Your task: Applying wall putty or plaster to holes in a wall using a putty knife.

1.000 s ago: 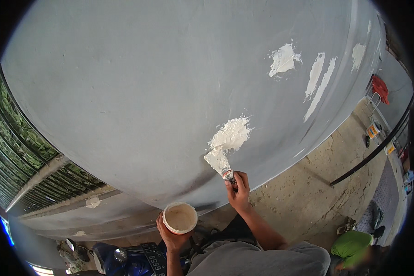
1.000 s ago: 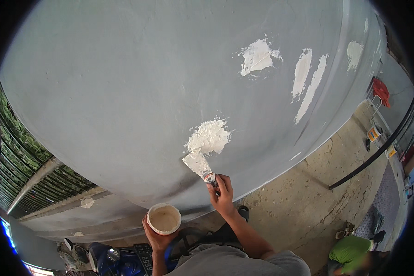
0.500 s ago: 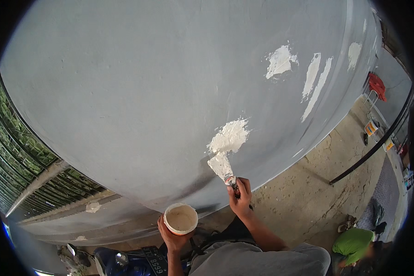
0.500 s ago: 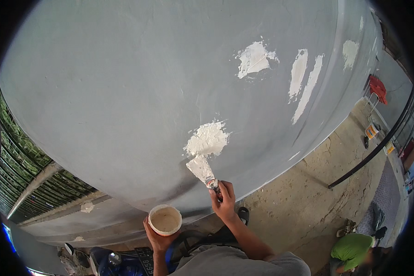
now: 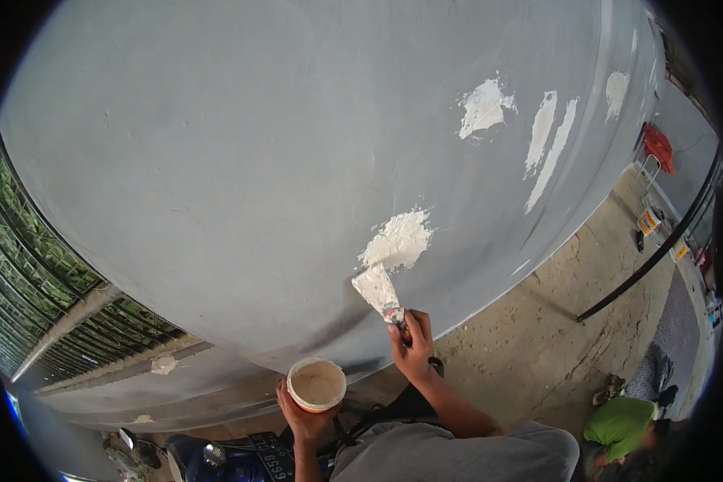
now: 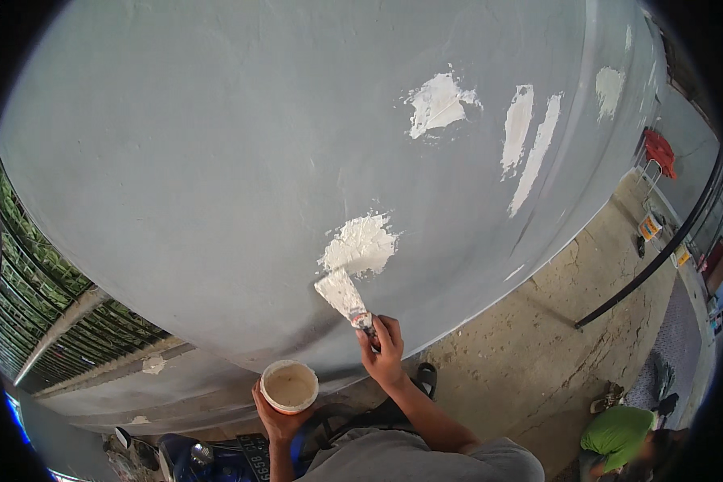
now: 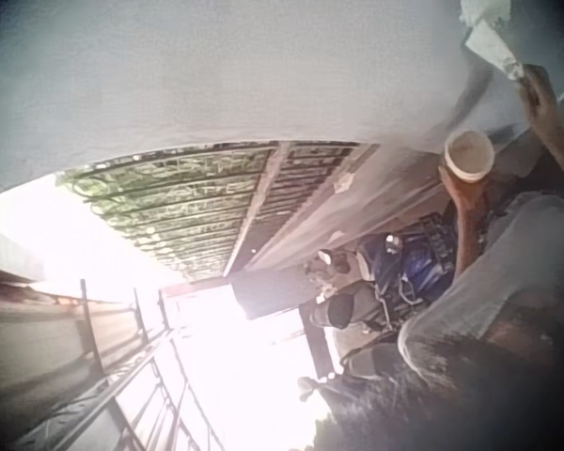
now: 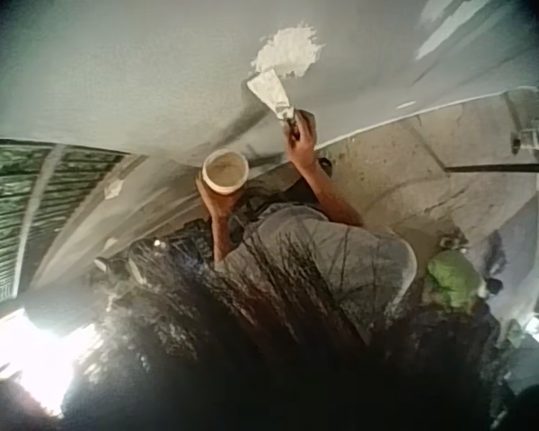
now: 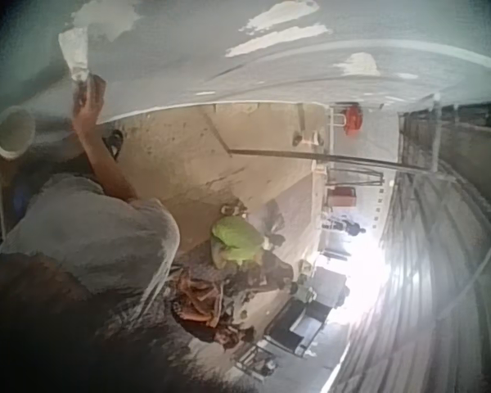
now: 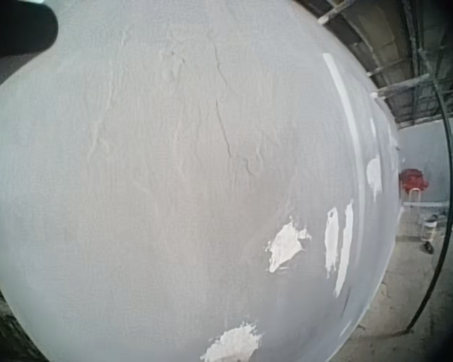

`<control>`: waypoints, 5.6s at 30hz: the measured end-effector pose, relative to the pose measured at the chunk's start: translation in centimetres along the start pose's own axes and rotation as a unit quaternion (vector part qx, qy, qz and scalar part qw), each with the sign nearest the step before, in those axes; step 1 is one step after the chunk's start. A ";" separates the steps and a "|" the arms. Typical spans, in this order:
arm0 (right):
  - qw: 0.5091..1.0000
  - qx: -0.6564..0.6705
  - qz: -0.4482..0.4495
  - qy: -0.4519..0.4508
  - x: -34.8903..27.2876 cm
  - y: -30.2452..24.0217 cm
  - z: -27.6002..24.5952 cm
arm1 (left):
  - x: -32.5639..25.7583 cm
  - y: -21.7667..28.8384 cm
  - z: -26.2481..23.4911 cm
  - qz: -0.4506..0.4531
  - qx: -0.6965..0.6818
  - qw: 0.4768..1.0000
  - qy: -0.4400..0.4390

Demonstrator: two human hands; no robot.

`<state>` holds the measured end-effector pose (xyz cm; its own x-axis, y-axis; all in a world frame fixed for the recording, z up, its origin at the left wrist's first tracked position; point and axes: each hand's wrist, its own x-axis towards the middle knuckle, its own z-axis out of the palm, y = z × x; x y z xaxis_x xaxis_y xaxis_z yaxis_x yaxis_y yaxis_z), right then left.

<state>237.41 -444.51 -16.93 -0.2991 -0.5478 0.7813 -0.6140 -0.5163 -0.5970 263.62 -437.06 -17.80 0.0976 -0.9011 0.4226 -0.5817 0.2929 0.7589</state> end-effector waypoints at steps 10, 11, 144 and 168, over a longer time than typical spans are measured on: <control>0.999 0.024 0.026 -0.013 -2.4 1.3 -0.2 | 0.4 0.3 0.5 0.003 -0.021 1.000 -0.003; 0.999 0.014 0.029 -0.026 -2.7 1.2 -0.8 | 0.3 0.3 0.5 -0.002 -0.019 1.000 -0.003; 0.999 -0.005 0.044 -0.012 -0.4 -3.5 -2.7 | 0.0 -2.1 1.8 0.045 0.042 0.996 -0.067; 0.996 0.000 0.072 0.042 5.2 -6.4 -4.6 | 0.3 -1.2 1.3 0.041 0.008 0.997 -0.069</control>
<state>236.43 -441.08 -8.22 -0.4447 -0.5596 0.6994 -0.5603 -0.4355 -0.7046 263.33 -438.14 -19.19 -0.0629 -0.9099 0.4101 -0.5962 0.3638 0.7157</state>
